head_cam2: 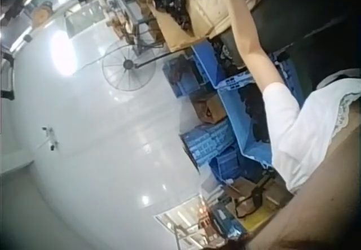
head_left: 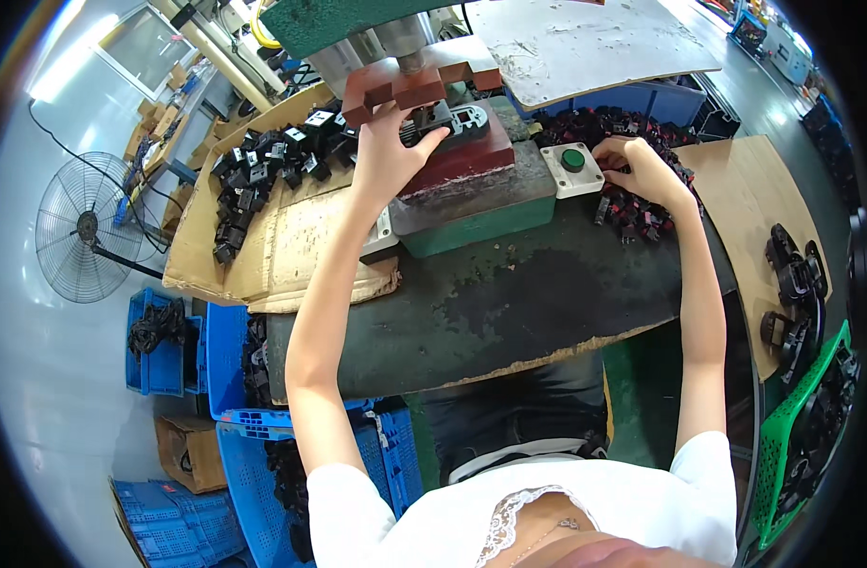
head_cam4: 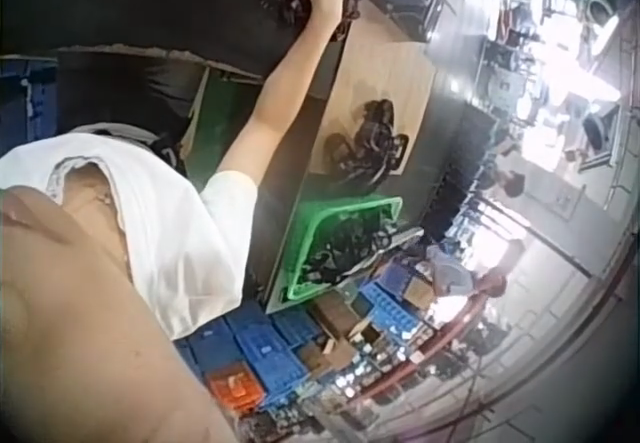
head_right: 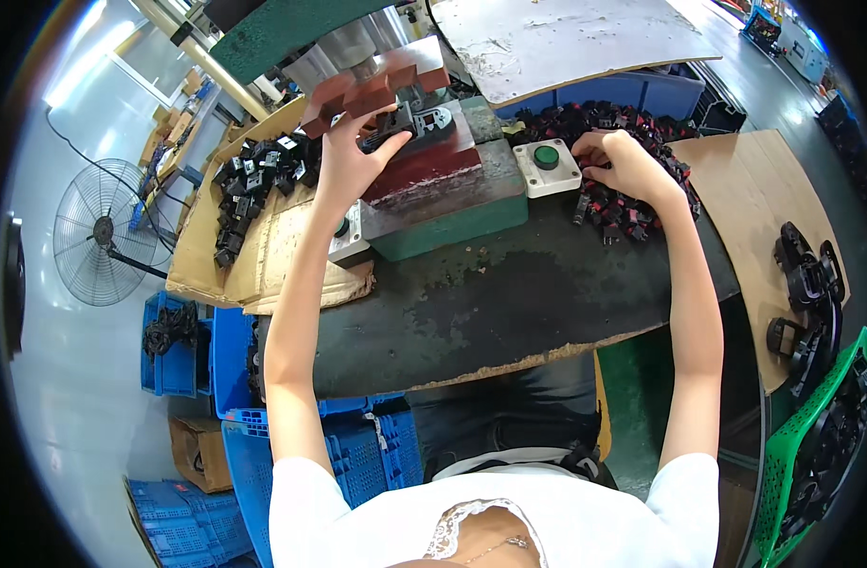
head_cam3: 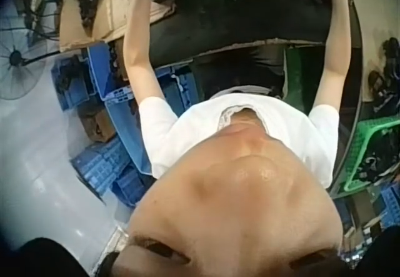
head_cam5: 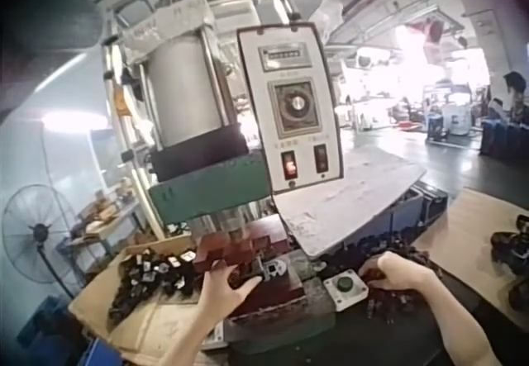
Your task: Assembling small components by placing them into a press machine and activating the cycle.
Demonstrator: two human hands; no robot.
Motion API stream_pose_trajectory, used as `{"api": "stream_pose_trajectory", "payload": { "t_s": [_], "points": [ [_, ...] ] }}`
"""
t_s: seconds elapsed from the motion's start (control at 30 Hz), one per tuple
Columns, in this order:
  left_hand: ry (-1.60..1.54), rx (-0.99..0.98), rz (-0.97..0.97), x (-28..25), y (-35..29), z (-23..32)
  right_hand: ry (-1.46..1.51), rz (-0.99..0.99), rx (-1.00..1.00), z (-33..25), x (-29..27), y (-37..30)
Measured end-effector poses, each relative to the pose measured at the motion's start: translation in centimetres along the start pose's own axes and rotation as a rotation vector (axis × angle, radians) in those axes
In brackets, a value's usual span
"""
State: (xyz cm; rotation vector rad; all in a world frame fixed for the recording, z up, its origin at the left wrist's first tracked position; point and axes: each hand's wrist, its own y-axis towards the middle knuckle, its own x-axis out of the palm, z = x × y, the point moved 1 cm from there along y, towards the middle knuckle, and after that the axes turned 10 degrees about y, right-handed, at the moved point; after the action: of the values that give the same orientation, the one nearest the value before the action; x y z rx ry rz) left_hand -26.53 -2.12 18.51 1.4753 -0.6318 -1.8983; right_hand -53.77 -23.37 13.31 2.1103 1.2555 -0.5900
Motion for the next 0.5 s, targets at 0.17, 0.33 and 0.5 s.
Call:
{"api": "stream_pose_trajectory", "payload": {
  "t_s": [0.17, 0.33, 0.5],
  "points": [
    [0.006, 0.064, -0.005, -0.2, 0.0, -0.5, 0.0, -0.024, 0.037, -0.2, -0.3, 0.0],
    [0.074, 0.111, -0.128, -0.9, -0.1, -0.4, 0.043, 0.095, -0.04, -0.9, -0.3, 0.4],
    [0.079, 0.019, -0.087, -3.8, -1.6, -0.5, 0.184, 0.205, -0.202, -4.2, 1.1, 2.1]
  ]
}}
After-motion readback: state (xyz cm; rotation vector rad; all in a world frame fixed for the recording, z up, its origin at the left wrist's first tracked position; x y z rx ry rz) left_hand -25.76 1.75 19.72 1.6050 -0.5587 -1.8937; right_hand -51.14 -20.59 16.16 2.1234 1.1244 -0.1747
